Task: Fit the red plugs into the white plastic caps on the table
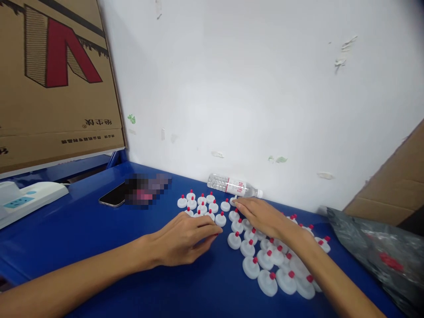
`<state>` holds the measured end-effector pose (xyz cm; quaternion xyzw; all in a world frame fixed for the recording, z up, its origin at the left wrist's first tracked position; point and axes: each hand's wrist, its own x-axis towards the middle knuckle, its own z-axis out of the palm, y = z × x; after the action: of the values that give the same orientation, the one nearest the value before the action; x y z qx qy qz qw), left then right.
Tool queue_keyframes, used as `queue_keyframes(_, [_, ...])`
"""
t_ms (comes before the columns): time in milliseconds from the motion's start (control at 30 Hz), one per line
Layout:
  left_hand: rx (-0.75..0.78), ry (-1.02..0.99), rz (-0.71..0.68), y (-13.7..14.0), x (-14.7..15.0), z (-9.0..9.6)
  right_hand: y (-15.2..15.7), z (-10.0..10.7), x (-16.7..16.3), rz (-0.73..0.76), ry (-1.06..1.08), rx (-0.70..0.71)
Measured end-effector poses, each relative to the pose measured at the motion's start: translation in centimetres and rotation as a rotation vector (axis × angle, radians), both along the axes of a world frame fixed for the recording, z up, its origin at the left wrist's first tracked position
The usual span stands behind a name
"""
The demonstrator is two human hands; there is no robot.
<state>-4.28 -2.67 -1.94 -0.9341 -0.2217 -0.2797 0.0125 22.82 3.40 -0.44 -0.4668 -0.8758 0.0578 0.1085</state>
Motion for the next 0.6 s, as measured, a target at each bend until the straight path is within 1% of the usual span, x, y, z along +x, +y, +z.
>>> queue_keyframes(167, [0.009, 0.021, 0.013, 0.1, 0.0, -0.1, -0.1, -0.5, -0.6, 0.004, 0.025, 0.028])
queue_keyframes(267, [0.008, 0.045, 0.063, 0.3, -0.3, -0.2, -0.3, 0.2, -0.8, 0.008, 0.061, 0.058])
queue_keyframes(367, [0.027, 0.041, 0.117, 0.6, -0.5, -0.5, -0.4, 1.6, -0.6, -0.029, 0.116, 0.108])
queue_keyframes(500, [0.046, -0.09, 0.133, 1.1, -0.7, -1.0, -0.9, 3.5, -0.5, -0.088, 0.213, 0.164])
queue_keyframes(600, [-0.002, -0.24, 0.19, 1.2, -0.6, -1.0, -1.6, 4.6, -1.2, -0.085, 0.269, 0.128])
